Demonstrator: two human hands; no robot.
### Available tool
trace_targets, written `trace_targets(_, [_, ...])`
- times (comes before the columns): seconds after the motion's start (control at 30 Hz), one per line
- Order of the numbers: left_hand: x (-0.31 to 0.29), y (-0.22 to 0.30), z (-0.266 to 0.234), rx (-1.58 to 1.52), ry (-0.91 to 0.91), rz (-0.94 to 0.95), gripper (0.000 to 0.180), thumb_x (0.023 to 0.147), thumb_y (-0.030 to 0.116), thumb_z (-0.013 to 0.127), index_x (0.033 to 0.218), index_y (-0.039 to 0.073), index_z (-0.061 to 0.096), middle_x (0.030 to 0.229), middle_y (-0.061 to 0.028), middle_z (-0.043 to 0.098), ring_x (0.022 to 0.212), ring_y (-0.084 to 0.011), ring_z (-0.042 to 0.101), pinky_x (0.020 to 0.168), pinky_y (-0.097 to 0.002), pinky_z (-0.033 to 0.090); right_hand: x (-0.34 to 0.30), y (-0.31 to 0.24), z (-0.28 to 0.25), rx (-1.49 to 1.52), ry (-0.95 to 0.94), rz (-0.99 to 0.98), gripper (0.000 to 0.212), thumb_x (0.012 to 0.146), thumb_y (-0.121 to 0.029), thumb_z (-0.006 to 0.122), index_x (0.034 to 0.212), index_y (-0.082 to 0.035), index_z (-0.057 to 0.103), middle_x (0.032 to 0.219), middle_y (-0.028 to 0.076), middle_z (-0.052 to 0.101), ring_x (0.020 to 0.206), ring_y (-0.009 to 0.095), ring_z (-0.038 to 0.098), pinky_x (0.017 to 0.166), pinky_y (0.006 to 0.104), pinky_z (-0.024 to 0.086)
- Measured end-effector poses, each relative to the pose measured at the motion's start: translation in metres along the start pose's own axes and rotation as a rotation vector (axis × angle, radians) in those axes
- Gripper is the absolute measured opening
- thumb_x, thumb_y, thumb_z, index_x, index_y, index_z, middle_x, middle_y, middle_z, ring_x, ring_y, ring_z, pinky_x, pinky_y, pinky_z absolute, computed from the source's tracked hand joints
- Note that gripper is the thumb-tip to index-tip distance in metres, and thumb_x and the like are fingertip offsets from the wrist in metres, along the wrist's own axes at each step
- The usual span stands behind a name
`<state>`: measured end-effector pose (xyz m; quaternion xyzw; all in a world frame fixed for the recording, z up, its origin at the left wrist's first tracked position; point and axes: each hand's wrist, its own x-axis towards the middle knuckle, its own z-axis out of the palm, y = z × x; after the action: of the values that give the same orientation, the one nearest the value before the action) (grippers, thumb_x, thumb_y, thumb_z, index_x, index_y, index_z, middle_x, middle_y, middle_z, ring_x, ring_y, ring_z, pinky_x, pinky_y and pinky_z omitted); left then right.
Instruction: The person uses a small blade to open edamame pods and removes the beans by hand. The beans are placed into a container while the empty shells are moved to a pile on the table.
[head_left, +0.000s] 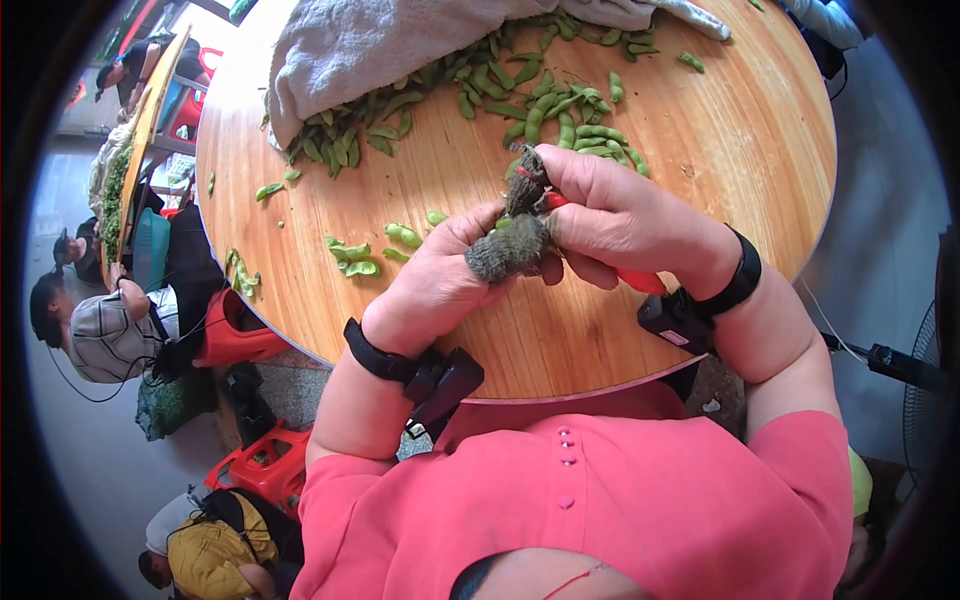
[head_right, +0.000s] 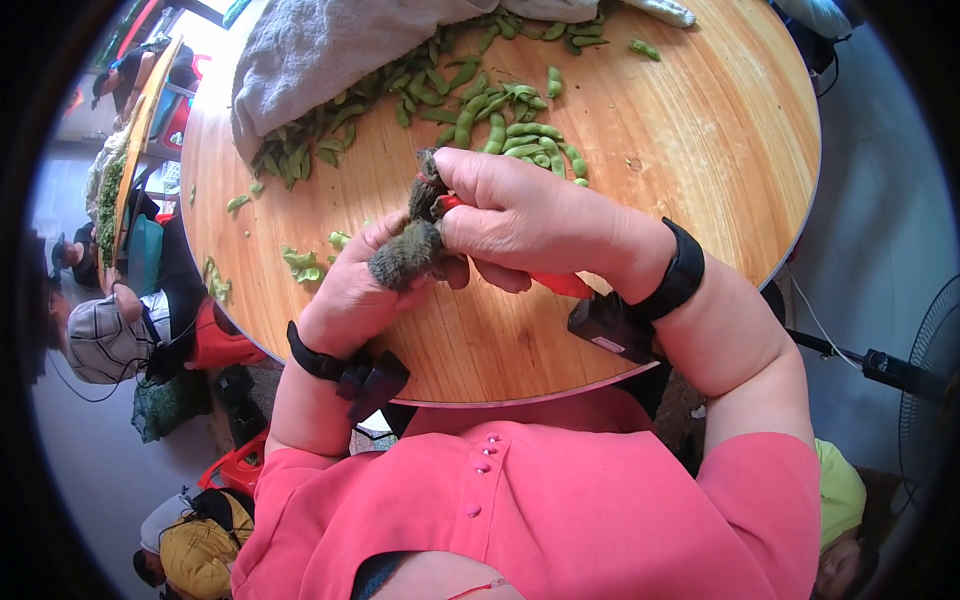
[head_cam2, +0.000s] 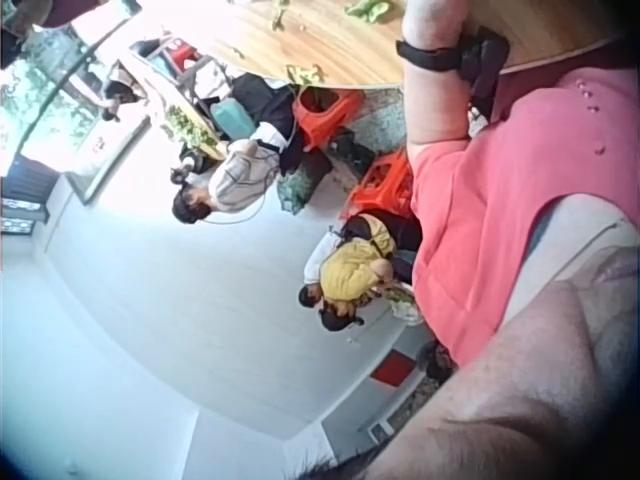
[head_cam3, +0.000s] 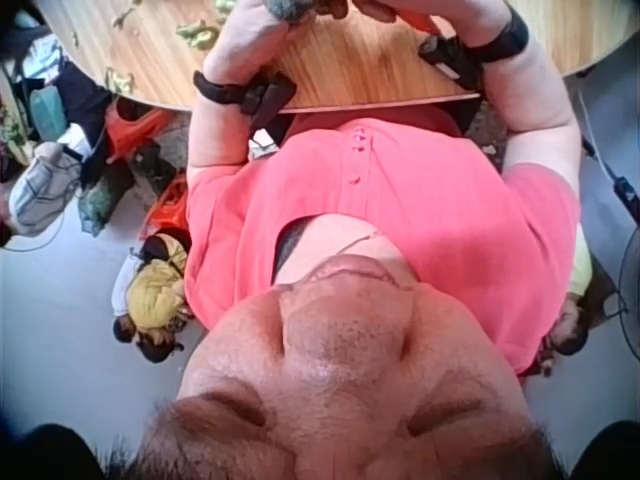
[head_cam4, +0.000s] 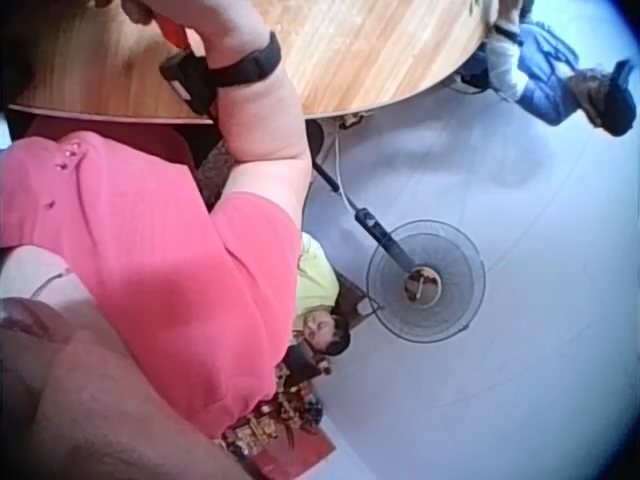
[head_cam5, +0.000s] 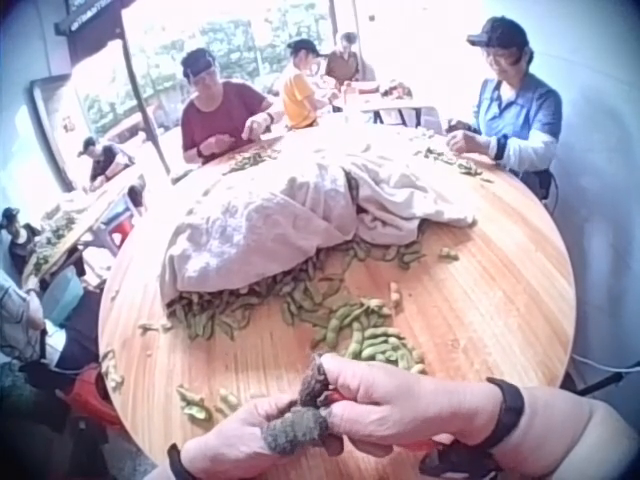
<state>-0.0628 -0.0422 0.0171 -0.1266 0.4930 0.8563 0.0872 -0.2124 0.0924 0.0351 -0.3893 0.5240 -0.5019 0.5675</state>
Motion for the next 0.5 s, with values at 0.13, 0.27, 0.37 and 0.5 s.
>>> trace_targets(0.13, [0.001,-0.001,0.003,-0.051,-0.049,0.043,0.032,0.092,0.026,0.058,0.113,0.003,0.056,0.089,-0.0043,0.063,0.08,-0.0081,0.055,0.068,-0.0192,0.039,0.001,-0.001,0.0,0.168,-0.041,0.093,0.012,0.088,-0.004,0.04,0.098,-0.004,0.045,0.068,0.005,0.057,0.042,0.007,0.047,0.036,0.02,0.035])
trace_targets(0.27, [0.001,-0.005,-0.003,-0.015,0.067,0.003,0.027,0.092,0.022,0.057,0.114,0.007,0.056,0.085,-0.0036,0.061,0.063,-0.0066,0.05,0.055,-0.0185,0.036,0.0,0.002,0.011,-0.193,0.116,-0.068,0.014,0.088,-0.003,0.039,0.1,-0.004,0.045,0.07,0.004,0.055,0.043,0.005,0.046,0.037,0.0196,0.035])
trace_targets(0.37, [0.002,-0.013,-0.005,-0.079,0.107,0.02,0.028,0.092,0.016,0.054,0.119,0.008,0.051,0.077,-0.0015,0.054,0.057,-0.0058,0.044,0.049,-0.0179,0.032,0.009,0.029,0.005,-0.479,0.22,-0.479,0.01,0.085,-0.003,0.045,0.093,-0.002,0.04,0.068,0.011,0.056,0.044,0.015,0.052,0.04,0.0279,0.04])
trace_targets(0.5, [-0.001,-0.014,-0.006,-0.228,0.062,0.064,0.031,0.092,0.013,0.05,0.122,0.007,0.046,0.07,-0.0003,0.042,0.054,-0.0069,0.038,0.046,-0.0189,0.029,-0.001,-0.005,0.0,-0.016,0.095,-0.025,0.009,0.088,-0.005,0.044,0.097,-0.004,0.043,0.07,0.005,0.055,0.044,0.009,0.049,0.039,0.0225,0.038])
